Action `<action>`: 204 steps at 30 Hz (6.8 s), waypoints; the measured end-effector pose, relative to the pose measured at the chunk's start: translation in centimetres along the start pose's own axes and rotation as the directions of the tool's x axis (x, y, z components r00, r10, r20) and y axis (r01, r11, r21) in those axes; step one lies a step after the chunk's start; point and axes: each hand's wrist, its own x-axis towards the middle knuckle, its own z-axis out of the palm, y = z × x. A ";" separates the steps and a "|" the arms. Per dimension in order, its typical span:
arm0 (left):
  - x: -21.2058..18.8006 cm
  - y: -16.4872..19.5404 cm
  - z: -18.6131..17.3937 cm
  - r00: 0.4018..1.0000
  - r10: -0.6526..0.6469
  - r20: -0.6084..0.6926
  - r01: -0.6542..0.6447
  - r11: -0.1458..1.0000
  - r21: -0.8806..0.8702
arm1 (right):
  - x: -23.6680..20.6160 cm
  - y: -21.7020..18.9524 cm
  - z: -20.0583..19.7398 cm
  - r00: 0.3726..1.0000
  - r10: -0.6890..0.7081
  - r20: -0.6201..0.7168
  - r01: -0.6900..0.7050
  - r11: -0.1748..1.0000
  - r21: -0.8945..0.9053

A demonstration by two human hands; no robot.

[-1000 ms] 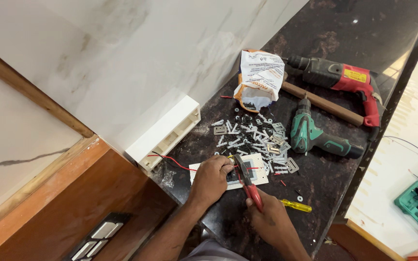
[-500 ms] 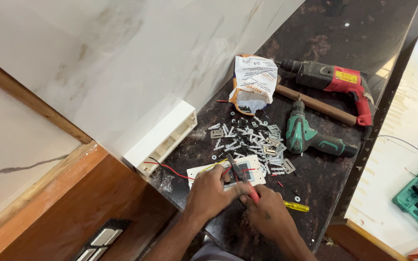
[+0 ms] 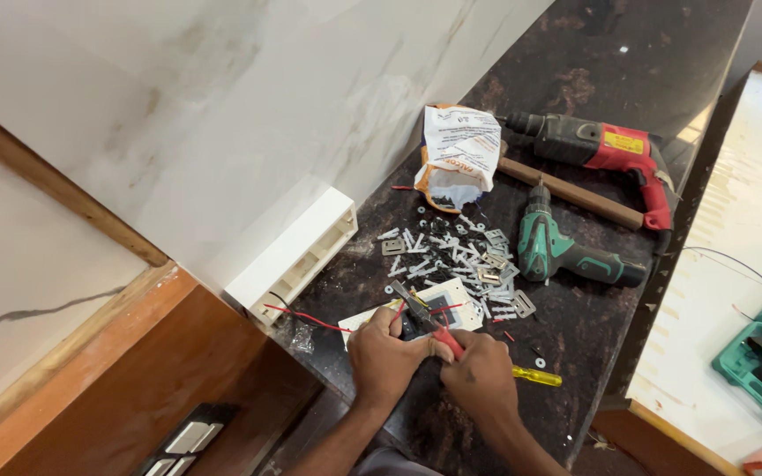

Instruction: The person strips red and yellow wires using pliers and connects them to a switch plate. They then secure the switch plate into a wall-mounted box using a screwdriver and screws.

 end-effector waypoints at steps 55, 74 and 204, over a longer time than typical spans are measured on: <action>4.1 -1.5 0.7 0.992 0.008 0.126 0.010 0.990 -0.141 | 5.3 1.5 7.4 0.965 0.153 -0.214 0.054 0.681 0.730; 4.1 -1.3 1.1 0.994 0.000 0.108 0.019 0.984 -0.180 | 3.9 -1.3 4.9 0.922 -0.141 -0.360 0.179 0.981 0.074; 7.8 -3.7 0.6 0.402 0.876 0.266 -0.912 0.410 0.028 | 6.8 9.3 -8.3 0.639 0.154 0.753 -0.228 0.974 -0.006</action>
